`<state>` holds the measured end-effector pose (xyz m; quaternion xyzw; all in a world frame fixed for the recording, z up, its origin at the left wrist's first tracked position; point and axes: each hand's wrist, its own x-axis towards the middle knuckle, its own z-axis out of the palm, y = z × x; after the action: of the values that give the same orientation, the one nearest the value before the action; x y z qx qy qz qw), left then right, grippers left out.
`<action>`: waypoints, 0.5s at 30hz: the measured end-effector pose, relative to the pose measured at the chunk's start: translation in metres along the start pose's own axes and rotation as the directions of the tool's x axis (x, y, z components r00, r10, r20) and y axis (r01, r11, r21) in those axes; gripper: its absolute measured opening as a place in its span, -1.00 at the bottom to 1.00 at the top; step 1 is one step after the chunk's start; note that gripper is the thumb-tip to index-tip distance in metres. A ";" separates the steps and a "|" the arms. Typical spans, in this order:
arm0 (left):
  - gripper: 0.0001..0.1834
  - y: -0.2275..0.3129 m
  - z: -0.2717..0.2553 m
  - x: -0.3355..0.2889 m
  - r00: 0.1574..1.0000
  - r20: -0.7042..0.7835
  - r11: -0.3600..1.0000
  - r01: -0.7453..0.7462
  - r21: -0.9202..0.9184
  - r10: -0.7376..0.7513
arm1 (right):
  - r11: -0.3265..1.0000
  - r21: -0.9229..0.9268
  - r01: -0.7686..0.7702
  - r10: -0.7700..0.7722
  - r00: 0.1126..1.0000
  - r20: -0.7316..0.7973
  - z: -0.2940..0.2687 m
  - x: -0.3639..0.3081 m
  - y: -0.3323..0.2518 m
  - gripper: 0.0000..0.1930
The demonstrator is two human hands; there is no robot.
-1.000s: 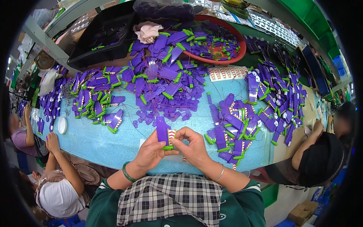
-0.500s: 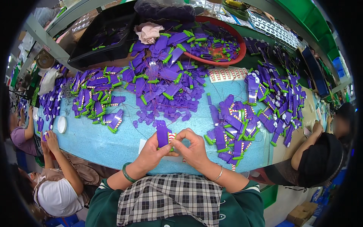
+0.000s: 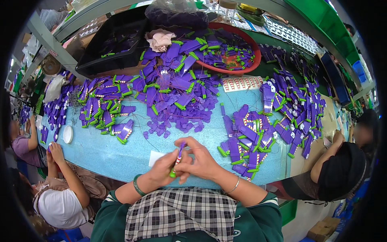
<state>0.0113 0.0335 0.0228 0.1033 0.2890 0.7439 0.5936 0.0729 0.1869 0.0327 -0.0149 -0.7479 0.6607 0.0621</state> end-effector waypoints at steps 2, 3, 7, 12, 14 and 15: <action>-0.61 -0.006 0.007 0.006 0.988 -0.002 0.972 0.150 -0.182 -0.153 | 0.992 -0.121 0.035 -0.017 0.989 0.146 -0.007 0.004 0.000 -0.58; -0.63 -0.006 0.004 0.007 0.966 -0.005 0.943 0.252 -0.217 -0.260 | 0.997 -0.048 0.065 -0.056 0.984 0.171 -0.008 0.003 0.006 -0.69; -0.59 -0.011 -0.011 0.009 0.934 0.292 0.951 0.261 -0.164 -0.206 | 0.937 0.294 -0.191 0.137 0.971 0.195 -0.009 -0.004 -0.003 -0.70; -0.78 0.015 0.023 -0.005 0.922 -0.009 0.592 -0.241 0.769 0.387 | 0.735 0.662 -0.150 0.107 0.989 0.106 -0.011 -0.002 -0.012 -0.59; -0.86 0.026 0.020 -0.013 0.822 0.147 0.211 -0.307 0.928 0.550 | 0.774 0.608 -0.179 0.165 0.983 0.079 -0.018 -0.001 -0.012 -0.60; -0.82 0.033 0.013 -0.008 0.676 0.416 -0.163 -0.407 0.899 0.608 | 0.801 0.566 -0.196 0.184 0.980 0.079 -0.021 -0.001 -0.006 -0.63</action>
<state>-0.0076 0.0258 0.0534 0.5102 0.6760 0.5318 -0.0022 0.0762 0.2065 0.0406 -0.0639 -0.5110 0.8572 -0.0102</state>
